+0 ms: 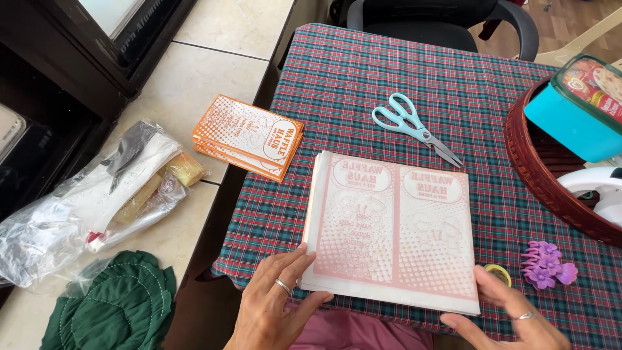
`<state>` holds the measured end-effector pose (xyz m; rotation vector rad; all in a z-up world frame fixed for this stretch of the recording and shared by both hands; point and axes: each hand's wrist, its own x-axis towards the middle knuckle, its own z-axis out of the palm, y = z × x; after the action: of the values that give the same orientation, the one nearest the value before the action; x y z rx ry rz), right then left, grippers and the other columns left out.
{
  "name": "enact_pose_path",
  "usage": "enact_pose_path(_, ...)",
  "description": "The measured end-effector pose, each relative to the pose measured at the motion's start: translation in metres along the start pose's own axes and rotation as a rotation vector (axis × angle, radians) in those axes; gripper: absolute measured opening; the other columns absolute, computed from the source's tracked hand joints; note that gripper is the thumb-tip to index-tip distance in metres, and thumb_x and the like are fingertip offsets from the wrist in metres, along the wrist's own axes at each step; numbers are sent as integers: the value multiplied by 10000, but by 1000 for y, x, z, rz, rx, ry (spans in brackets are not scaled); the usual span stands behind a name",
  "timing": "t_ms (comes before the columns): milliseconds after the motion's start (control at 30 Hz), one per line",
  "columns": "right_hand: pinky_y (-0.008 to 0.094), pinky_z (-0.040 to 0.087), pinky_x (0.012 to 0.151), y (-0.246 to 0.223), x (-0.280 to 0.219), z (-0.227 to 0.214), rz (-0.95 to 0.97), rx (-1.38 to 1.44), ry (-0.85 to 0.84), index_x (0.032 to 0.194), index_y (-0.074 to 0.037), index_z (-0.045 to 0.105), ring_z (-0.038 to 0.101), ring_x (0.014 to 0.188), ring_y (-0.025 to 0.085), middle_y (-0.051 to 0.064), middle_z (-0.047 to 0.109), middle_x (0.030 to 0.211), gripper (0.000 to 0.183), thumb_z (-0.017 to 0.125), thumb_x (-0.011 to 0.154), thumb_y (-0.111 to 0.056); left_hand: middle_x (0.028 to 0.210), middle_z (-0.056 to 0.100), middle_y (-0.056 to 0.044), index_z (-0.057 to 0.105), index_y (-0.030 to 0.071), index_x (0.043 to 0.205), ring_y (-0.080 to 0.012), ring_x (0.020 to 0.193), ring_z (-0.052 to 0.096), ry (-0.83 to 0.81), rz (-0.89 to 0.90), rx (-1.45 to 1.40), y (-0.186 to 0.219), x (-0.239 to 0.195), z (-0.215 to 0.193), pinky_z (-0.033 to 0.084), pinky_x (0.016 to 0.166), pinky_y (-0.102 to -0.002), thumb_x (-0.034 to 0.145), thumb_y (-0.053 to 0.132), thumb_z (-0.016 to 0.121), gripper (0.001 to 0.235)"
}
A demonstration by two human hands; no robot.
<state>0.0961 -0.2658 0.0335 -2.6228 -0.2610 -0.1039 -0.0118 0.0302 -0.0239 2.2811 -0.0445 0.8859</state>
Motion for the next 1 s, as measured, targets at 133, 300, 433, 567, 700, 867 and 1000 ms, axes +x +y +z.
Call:
enact_pose_path(133, 451, 547, 1073, 0, 33, -12, -425, -22, 152, 1314, -10, 697, 658, 1286, 314, 198, 690, 1391, 803, 880, 600, -326, 1303, 694, -138, 594, 59, 1366, -282, 1134, 699, -23, -93, -11, 2, -2, -1, 559, 996, -412, 782, 371, 927, 741)
enact_pose_path(300, 472, 451, 1120, -31, 124, 7, -650, -12, -67, 1376, -54, 634, 557, 1346, 291, 130, 586, 1443, 699, 801, 761, -342, 1334, 675, -132, 573, 70, 1393, -287, 1157, 686, -16, -129, -12, 1, -8, 3, 559, 994, -420, 797, 361, 914, 746)
enact_pose_path(433, 449, 460, 1096, -82, 176, 33, -660, 60, -453, 1438, -115, 564, 505, 1335, 244, 66, 512, 1442, 685, 695, 857, -453, 1299, 680, -130, 585, 51, 1363, -277, 1105, 686, 10, -98, -34, 3, -5, 2, 568, 967, -402, 830, 310, 894, 668)
enact_pose_path(567, 436, 360, 1127, -114, 192, 60, -498, -41, -632, 1491, -230, 521, 422, 1460, 222, 22, 449, 1558, 750, 629, 842, -592, 1266, 681, -158, 594, 20, 1350, -298, 1103, 685, 34, -91, -76, 1, -3, 3, 578, 975, -409, 832, 291, 886, 654)
enact_pose_path(700, 374, 486, 962, -129, 185, 68, -567, -34, -691, 1313, -127, 639, 648, 1155, 189, -15, 627, 1293, 672, 665, 833, -597, 1292, 696, -148, 589, 16, 1349, -288, 1083, 691, 19, -50, -37, -4, -4, 5, 548, 953, -424, 850, 319, 873, 649)
enact_pose_path(867, 382, 477, 1008, -122, 182, 58, -547, -25, -690, 1424, -118, 571, 625, 1243, 210, -2, 589, 1383, 708, 678, 860, -534, 1294, 695, -153, 590, 12, 1353, -284, 1088, 697, -13, -43, -13, -5, -3, 3, 538, 950, -422, 879, 358, 839, 637)
enact_pose_path(1000, 443, 355, 1125, -100, 167, 20, -474, -11, -497, 1509, -180, 506, 480, 1386, 245, 47, 489, 1519, 788, 732, 810, -465, 1320, 670, -156, 541, 14, 1401, -288, 1105, 676, -52, -65, -33, -5, -7, 0, 538, 952, -432, 842, 364, 887, 744)
